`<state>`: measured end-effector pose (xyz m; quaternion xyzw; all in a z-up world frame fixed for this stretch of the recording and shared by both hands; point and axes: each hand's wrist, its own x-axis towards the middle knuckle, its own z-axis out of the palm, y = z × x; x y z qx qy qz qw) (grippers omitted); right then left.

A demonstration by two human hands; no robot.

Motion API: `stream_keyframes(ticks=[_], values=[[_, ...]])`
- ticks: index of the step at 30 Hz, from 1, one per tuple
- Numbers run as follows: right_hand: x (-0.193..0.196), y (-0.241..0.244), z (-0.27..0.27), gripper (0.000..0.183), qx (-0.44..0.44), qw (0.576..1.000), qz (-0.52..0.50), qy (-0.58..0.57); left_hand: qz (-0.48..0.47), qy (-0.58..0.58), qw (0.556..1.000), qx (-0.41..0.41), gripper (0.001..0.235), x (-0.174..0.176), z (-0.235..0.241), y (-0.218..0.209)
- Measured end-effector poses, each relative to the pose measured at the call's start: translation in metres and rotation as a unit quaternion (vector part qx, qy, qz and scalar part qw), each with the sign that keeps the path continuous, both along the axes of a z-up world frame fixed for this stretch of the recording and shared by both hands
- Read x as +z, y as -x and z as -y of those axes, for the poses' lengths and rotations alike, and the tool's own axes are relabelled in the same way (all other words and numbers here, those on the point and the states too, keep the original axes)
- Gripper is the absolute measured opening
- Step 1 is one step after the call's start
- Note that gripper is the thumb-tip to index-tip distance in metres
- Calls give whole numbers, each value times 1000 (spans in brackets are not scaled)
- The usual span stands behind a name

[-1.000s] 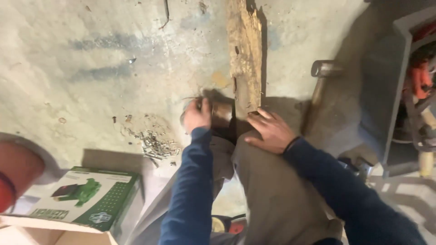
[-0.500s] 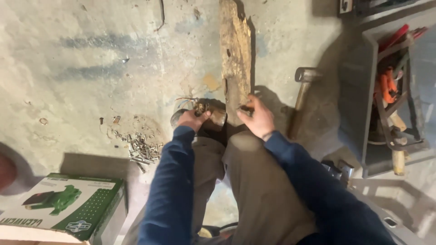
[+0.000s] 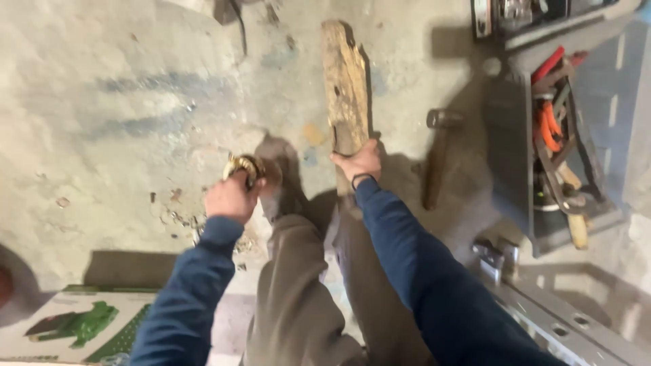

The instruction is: Dismantling an electric motor stator to remove copper windings using a hammer and a chisel.

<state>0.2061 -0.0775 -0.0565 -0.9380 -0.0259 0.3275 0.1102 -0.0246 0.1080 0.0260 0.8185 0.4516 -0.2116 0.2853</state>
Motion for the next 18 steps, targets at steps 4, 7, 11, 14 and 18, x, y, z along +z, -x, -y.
stream_keyframes(ticks=[4, 7, 11, 14, 18], values=[[-5, -6, 5, 92, 4, 1000, -3, -14, -5, 3, 997, 73, 48, -54, 11, 43], [-24, -22, 40, 93, 23, 994, -10, -105, 36, -15, 990, 137, 51, -92, 16, 70], [-9, -62, 71, 93, 111, 973, 4, -204, 74, -7, 972, 221, 56, -123, 20, 97], [-13, -69, 132, 85, 176, 965, 145, -130, 72, -19, 976, 206, 58, -128, 39, 110], [-3, -52, 149, 94, 119, 963, 161, -182, 66, -85, 978, 180, 54, -122, 33, 85]])
